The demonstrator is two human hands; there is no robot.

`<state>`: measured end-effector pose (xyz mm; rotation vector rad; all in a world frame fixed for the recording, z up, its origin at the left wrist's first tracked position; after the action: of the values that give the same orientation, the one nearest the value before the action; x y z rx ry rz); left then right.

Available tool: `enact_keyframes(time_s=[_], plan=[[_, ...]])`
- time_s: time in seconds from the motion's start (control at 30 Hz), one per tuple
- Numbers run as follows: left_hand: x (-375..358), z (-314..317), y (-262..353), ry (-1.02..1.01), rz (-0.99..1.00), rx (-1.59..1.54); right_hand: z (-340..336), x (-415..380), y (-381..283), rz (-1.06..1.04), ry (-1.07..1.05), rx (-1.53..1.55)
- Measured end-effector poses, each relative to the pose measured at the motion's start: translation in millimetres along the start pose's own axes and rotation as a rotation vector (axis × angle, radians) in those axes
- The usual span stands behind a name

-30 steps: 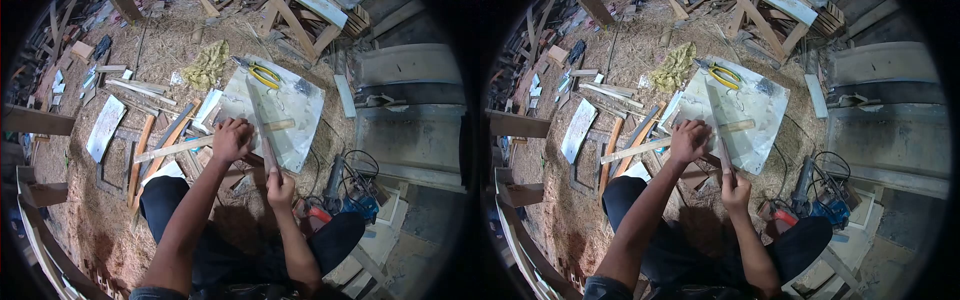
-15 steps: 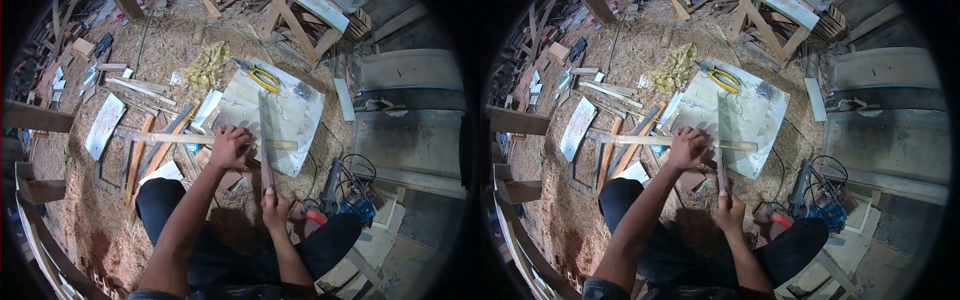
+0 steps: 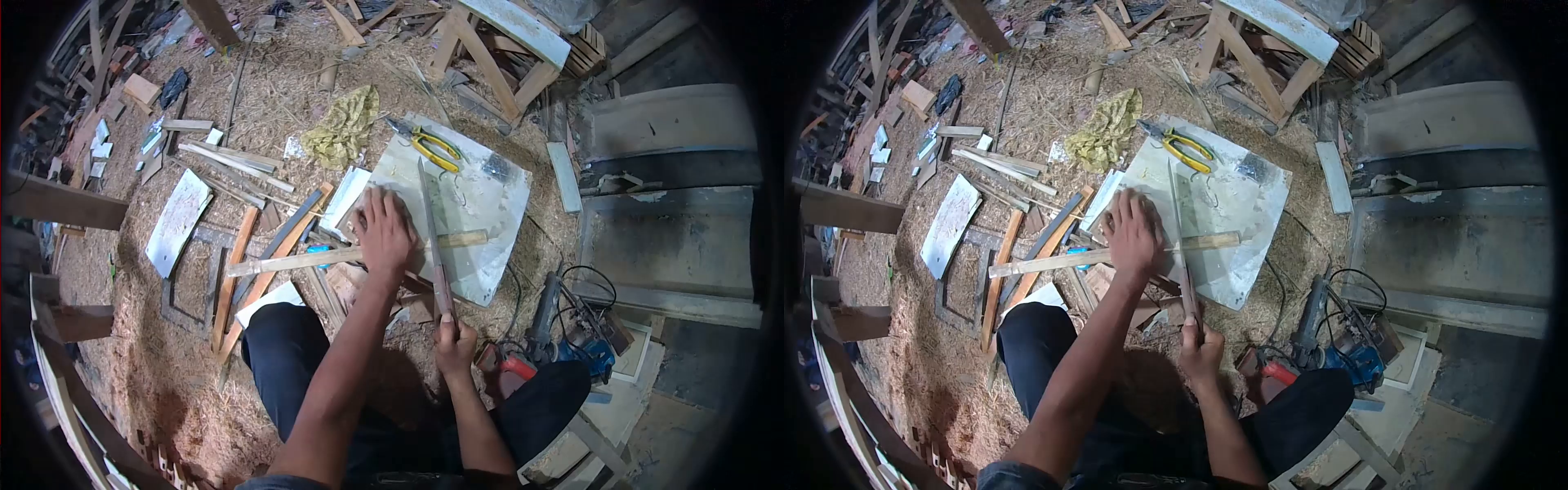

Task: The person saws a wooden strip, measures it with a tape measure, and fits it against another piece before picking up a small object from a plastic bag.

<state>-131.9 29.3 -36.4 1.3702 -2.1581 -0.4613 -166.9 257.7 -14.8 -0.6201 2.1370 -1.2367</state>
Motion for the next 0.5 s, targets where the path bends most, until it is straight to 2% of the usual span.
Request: enact_keyframes(time_s=[0.03, 0.07, 0.13, 0.2, 0.3, 0.33, 0.43, 0.5], plan=[[-3.4, 3.2, 2.3, 0.067, -0.012, 0.066, -3.4, -2.9, 3.4, 0.037, -0.024, 0.041], [-6.0, 7.4, -2.7, -0.090, -0.076, 0.048, -9.9, -9.8, 4.9, 0.018, -0.031, -0.013], [-5.9, 9.2, -3.8, -0.094, -0.094, 0.068, -17.2, -18.4, -9.3, -0.038, -0.035, -0.104], [-6.4, 11.1, -5.2, -0.118, -0.110, 0.043, -28.2, -64.3, 28.7, 0.085, -0.004, 0.099], [-3.2, 5.3, -1.8, -0.255, -0.010, 0.098, -33.0, -63.5, 18.0, 0.021, 0.018, 0.094], [-4.0, 7.2, -3.5, -0.267, -0.010, 0.127, -28.5, -39.6, 15.5, 0.061, -0.038, -0.133], [-3.0, 8.5, -4.2, -0.242, -0.047, 0.072, -7.7, 12.5, -27.2, -0.017, -0.051, -0.191], [-2.5, 10.5, -5.3, -0.220, -0.047, 0.065, -25.9, -25.1, -17.6, -0.010, -0.036, -0.072]])
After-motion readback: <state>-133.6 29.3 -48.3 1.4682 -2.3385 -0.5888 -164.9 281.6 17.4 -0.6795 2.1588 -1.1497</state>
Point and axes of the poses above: each hand's wrist, its own x-axis towards the middle knuckle, its own z-axis out of the palm, y = z × x, the point moved 2 cm from there along x, towards the middle knuckle, and after that the axes turned 7 degrees about -x, right-handed, at the moved point
